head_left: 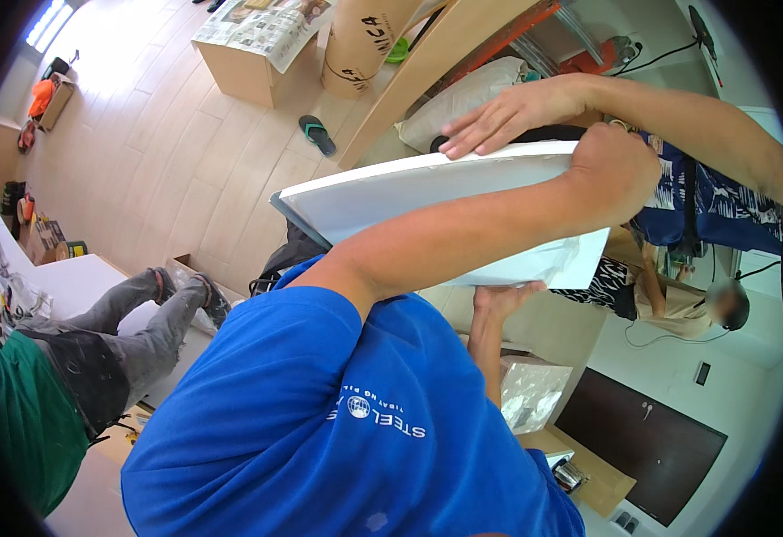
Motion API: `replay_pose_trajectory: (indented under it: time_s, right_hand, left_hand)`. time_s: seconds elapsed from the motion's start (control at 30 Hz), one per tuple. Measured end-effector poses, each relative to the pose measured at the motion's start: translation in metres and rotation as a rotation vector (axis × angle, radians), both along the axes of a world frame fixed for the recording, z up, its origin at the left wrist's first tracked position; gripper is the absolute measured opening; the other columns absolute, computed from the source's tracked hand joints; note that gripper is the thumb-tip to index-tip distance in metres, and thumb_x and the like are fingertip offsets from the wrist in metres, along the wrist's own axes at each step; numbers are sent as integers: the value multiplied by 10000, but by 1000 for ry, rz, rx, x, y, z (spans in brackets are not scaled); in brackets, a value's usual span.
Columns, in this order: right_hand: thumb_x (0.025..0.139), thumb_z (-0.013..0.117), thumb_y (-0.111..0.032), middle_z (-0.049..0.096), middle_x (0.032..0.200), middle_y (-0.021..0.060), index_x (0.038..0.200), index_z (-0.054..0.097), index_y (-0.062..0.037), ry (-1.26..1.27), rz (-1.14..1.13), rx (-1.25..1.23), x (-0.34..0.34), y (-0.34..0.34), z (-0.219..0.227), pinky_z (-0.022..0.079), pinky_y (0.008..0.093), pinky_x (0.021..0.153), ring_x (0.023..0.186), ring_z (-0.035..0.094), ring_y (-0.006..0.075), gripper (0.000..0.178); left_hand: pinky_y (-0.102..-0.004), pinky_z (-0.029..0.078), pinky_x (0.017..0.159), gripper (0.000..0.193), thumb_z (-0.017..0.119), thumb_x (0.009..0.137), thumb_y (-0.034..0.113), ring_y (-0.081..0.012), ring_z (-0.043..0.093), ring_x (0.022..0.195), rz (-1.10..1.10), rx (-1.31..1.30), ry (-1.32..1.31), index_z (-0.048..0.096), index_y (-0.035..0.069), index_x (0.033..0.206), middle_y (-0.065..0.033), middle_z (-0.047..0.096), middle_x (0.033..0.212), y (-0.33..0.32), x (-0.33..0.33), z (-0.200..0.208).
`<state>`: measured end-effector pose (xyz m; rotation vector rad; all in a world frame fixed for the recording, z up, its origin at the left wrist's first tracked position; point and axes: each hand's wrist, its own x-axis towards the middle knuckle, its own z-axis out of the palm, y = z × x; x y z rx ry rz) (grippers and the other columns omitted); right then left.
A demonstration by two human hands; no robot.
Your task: The person receives a white cabinet door and walks to a workbench. They unwrap a hinge, attach it to the door, and then attach a second hinge. The door is then placed on the floor. Other people are present in the room.
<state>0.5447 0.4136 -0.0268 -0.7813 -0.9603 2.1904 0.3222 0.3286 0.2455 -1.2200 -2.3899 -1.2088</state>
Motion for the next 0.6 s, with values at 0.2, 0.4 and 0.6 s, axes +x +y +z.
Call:
replay_pose_trajectory:
  time_s: [0.2, 0.4, 0.6]
  right_hand:
    - [841, 484, -944, 357, 1691, 18, 1634, 366, -234, -38, 30, -24, -12, -4, -19, 317, 552, 1248, 1536, 340, 313, 1072]
    - [1057, 423, -706, 425, 1640, 135, 1633, 317, -60, 82, -119, -30, -29, -9, -44, 294, 481, 1266, 1499, 398, 326, 871]
    - [1058, 355, -731, 402, 1675, 122, 1659, 309, -136, 184, 14, 85, -55, -10, -51, 293, 526, 1273, 1540, 368, 356, 847]
  left_hand:
    - [-481, 575, 885, 347, 775, 862, 264, -419, 716, 1026, -52, -24, -102, 751, -8, 1076, -202, 745, 1082, 17, -3, -25]
    - [-584, 288, 1221, 538, 640, 937, 233, -413, 452, 1459, -276, -111, 757, 612, -12, 1415, -236, 558, 1505, -28, 34, -28]
    - [-595, 327, 1196, 684, 673, 946, 308, -430, 554, 1360, -321, -483, 767, 517, -98, 1475, -275, 584, 1474, 26, 19, -73]
